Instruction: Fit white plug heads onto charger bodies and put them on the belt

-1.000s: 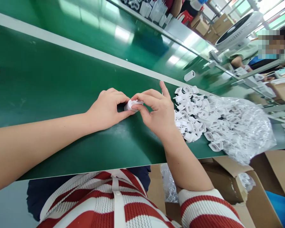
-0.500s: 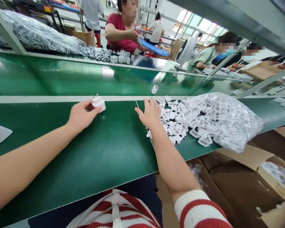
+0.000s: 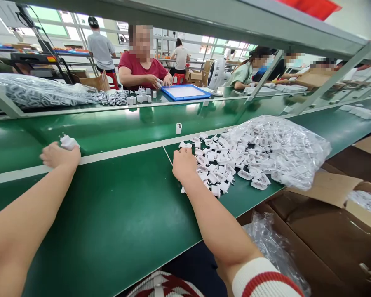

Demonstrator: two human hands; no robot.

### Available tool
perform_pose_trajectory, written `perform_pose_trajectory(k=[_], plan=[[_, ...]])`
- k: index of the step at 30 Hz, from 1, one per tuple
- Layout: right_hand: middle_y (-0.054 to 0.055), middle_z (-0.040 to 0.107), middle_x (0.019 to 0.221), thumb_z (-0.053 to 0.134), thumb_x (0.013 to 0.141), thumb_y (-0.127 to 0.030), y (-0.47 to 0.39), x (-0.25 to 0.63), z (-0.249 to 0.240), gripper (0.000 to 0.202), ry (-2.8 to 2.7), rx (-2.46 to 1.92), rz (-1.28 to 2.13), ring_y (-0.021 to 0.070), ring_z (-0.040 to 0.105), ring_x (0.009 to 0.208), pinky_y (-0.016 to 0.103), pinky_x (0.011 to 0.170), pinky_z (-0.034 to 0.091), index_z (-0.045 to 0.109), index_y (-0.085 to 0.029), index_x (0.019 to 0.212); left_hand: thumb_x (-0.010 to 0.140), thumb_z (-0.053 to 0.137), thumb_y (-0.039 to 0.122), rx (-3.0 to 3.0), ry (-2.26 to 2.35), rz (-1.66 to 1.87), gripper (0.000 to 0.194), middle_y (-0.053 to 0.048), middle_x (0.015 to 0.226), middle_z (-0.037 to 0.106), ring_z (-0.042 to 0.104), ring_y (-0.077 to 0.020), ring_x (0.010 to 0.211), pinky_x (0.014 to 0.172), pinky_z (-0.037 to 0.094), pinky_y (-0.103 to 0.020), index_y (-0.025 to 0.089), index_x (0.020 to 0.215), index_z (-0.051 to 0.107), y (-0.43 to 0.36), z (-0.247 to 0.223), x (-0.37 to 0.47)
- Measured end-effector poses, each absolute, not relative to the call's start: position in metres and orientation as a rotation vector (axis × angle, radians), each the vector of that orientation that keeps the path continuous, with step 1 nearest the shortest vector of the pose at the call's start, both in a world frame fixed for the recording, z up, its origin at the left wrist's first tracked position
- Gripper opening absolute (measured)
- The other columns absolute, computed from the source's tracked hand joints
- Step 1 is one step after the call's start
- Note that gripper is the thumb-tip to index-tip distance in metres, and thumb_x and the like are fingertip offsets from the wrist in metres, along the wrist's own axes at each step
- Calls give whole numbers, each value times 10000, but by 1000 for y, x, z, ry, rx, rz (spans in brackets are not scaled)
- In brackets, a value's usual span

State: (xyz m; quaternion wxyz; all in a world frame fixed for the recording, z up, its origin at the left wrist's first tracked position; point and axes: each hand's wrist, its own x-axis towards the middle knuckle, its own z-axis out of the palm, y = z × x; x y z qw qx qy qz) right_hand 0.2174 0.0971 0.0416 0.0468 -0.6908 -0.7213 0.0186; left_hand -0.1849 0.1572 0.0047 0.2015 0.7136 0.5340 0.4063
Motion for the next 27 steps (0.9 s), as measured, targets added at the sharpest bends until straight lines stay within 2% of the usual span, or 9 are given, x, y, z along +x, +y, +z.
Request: perform_pose_trajectory(k=[2,4,6,10,13,17,20,23,27], plan=[[234,662,1308,666,831,-57,96,217,45,338,-2241,-2067,68,377,534,1345,435,991,529,718,-115,1160,793,273,999,1857,1874,1403,837,-197,1228,584,-95,-636,1537,814,149,-596,179,835,437,152,3,-171],[215,659,1279,672,826,-49,94,215,47,296,-2245,-2040,66,367,543,1311,445,1021,505,737,-125,1105,864,391,913,1767,2198,1597,798,-225,1524,398,44,-622,1548,911,163,-667,157,1098,492,152,4,-150],[191,637,1300,647,862,-55,91,210,47,296,-2228,-1979,34,338,560,1283,451,1089,460,733,-139,1133,920,517,759,1906,2233,1541,703,-202,1618,309,258,-534,1528,1074,198,-686,179,1312,457,160,7,-119],[138,620,1322,606,964,-122,79,198,44,294,-2199,-1720,25,244,664,1076,363,886,533,685,-185,1240,893,633,467,1987,1887,1231,504,-189,1394,557,501,-399,1334,1176,310,-586,168,1287,535,196,4,-35],[114,666,1283,729,948,-247,72,193,41,334,-2259,-1698,133,240,715,960,348,681,526,641,-187,1265,859,695,443,1985,1751,1102,477,-175,1267,654,592,-348,1187,1074,441,-492,174,1239,592,232,-6,32],[99,751,1161,810,896,-245,74,196,43,364,-2292,-1825,259,277,754,979,358,707,540,638,-161,1205,794,806,532,1960,1682,1074,569,-177,1305,673,527,-389,1289,1114,402,-498,187,1210,628,274,-12,96],[85,785,1078,833,892,-287,81,201,45,316,-2256,-1872,350,282,762,972,343,722,544,678,-178,1145,779,830,486,1891,1695,1082,443,-180,1239,709,507,-426,1299,1142,349,-555,196,1074,671,295,-10,117],[76,799,1051,852,881,-347,89,206,44,294,-2104,-1786,496,279,752,1010,360,815,567,747,-189,1105,873,712,371,1797,1691,1112,229,-146,1149,741,576,-372,1212,1104,398,-514,202,1027,694,298,-8,118],[39,775,1081,883,807,-353,98,207,35,550,-1609,-1434,949,205,727,956,353,851,601,739,-218,1321,912,630,341,1670,1635,1171,295,-111,1131,750,660,-267,1030,941,510,-383,167,1140,697,269,-7,93]])
